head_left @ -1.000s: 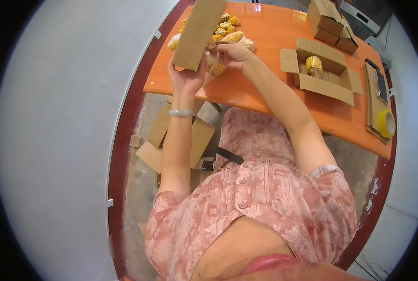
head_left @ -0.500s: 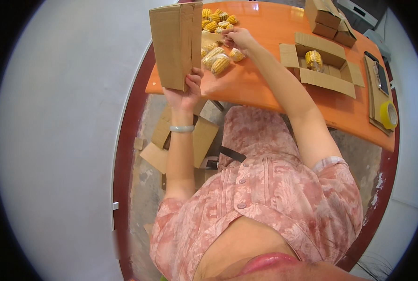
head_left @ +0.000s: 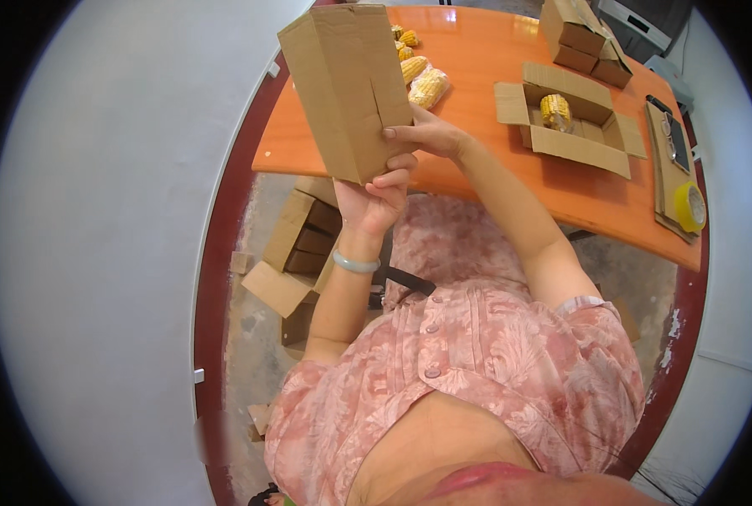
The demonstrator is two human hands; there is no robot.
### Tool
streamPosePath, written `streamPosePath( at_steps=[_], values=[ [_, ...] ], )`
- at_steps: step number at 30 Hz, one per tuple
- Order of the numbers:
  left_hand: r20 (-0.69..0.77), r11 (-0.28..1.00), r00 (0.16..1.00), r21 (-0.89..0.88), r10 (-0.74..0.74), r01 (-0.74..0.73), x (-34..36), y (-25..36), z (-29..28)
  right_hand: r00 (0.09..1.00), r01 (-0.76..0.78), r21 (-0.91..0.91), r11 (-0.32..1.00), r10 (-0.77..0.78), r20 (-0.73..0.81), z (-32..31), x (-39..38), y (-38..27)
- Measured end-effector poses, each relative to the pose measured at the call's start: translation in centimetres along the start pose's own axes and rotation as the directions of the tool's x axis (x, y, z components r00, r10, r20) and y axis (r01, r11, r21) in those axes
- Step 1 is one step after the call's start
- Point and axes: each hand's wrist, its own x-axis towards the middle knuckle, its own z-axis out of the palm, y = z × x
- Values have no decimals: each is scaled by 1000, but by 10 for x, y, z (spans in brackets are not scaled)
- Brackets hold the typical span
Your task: The person assembles small cardboard boxes and places individually wrapped corn cobs inside them. They fold the box flaps closed and stack the completed packages on the table.
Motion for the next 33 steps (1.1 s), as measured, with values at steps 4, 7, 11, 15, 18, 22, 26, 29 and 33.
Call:
streamPosePath(
  at_steps=[4,7,11,15,18,22,26,29,33],
  values=[
    [-76,911,997,412,-5,36,-7,28,-16,988,-30,-66,997,20,-154,3,-4,-12],
    [-448,584,796,797,406,151,-23,59,-24,962,-77,-140,987,36,-270,-11,-6,-9],
    [338,-486,555,862,761,142,-15,83,-25,913,-52,-503,863,-163,-373,-19,9,20],
    [580,-871,653,377,488,316,13,79,-4,810,28,-761,648,-460,-362,11,22,42],
    [554,-837,636,443,537,320,17,98,-7,779,-140,-822,552,-451,-436,39,23,56],
    [504,-799,654,533,564,278,-10,162,-23,855,-239,-843,482,-307,-418,74,28,48],
    [473,-841,711,431,520,329,-31,178,-7,842,-156,-919,361,-437,-315,77,38,67],
    [222,-680,666,454,712,576,-34,146,30,857,-143,-928,343,-427,-290,73,45,69],
    [240,-398,528,894,815,207,-103,179,28,872,-17,-865,502,-415,-258,85,47,73]
  ],
)
